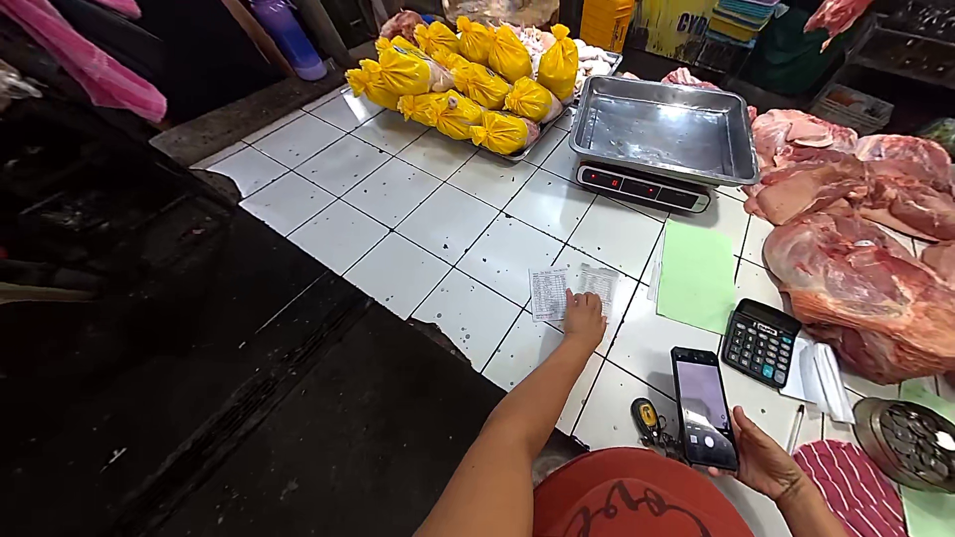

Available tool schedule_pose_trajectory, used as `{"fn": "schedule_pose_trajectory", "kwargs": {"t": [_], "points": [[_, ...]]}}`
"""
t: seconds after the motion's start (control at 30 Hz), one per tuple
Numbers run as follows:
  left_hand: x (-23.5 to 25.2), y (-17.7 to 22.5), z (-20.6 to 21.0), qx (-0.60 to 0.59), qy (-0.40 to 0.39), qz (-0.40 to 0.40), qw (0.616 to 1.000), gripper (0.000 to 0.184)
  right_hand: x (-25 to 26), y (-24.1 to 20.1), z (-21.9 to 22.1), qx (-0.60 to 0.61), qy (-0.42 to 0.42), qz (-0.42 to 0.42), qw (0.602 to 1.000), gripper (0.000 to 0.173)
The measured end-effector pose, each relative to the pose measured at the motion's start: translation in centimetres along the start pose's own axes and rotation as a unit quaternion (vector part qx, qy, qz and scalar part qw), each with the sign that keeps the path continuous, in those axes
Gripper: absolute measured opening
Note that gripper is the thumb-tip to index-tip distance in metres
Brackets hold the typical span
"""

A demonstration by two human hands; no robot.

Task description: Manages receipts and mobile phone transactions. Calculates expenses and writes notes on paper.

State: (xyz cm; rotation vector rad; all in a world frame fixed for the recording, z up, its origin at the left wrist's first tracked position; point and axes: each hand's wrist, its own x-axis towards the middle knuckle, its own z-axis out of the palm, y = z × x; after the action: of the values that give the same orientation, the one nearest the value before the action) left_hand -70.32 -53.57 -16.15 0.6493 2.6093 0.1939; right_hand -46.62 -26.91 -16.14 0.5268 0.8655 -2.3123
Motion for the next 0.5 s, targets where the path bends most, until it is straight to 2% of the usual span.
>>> {"fn": "schedule_pose_trajectory", "kwargs": {"t": [0.1, 0.27, 0.37, 0.5], "points": [[0.5, -0.1, 0.0, -0.007, 0.005, -0.038, 0.999, 0.064, 0.3, -0.5, 0.1, 0.006, -0.027, -0.003, 1.000, 0.063], [0.2, 0.6, 0.3, -0.026, 0.015, -0.057, 0.998, 0.069, 1.2, -1.5, 0.2, -0.007, -0.072, 0.003, 0.997, 0.057], [-0.4, 1.1, 1.2, -0.082, 0.041, -0.015, 0.996, 0.063, 1.6, -1.9, 1.0, -0.020, -0.053, -0.003, 0.998, 0.055], [-0.9, 2.0, 2.2, -0.090, 0.033, 0.018, 0.995, 0.058, 2.3, -2.2, 1.2, -0.021, -0.084, 0.002, 0.996, 0.053]]}}
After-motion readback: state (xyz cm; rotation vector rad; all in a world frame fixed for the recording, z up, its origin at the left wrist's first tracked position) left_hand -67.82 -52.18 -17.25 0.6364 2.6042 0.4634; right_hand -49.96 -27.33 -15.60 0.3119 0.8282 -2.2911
